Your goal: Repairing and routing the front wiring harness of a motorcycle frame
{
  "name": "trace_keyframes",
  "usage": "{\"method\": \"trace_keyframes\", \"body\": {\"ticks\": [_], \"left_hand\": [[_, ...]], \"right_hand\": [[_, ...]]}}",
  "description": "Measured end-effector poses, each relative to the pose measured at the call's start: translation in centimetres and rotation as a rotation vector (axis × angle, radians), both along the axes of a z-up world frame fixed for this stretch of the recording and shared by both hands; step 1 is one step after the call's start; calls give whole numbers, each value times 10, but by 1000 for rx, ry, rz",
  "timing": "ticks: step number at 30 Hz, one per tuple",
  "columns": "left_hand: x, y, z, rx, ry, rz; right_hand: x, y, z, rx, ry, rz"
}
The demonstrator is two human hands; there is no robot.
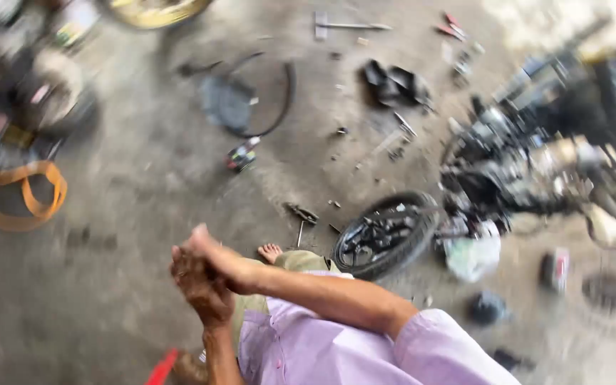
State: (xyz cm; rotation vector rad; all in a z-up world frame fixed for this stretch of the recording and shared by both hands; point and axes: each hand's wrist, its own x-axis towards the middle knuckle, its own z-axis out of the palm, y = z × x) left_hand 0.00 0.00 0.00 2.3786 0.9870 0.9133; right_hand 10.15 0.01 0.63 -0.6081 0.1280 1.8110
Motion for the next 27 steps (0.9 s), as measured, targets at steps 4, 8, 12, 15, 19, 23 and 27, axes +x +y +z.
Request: {"method": "trace_keyframes", "body": {"ticks": [4, 8, 12, 15, 19, 23, 27], "left_hand": [[-21, 73, -121, -535, 823, -20], [68, 106, -97, -1330, 58, 34], [201, 113, -61, -1873, -235, -147], [278, 109, -47, -2227, -142, -164], [348, 134, -3, -2539, -6, -167], [436, 177, 42, -1671, 717, -1094], [547, 207, 13, -905, 819, -675]], "right_hand": [[143, -9, 109, 308, -578, -89], [181, 8, 94, 221, -1493, -592], [201, 47, 71, 301, -1922, -519], [243, 37, -10, 158, -2063, -246], [314, -33, -52, -215, -2082, -482], [306, -149, -125, -1258, -1023, -566], [249, -256, -190, -1596, -944, -366]]}}
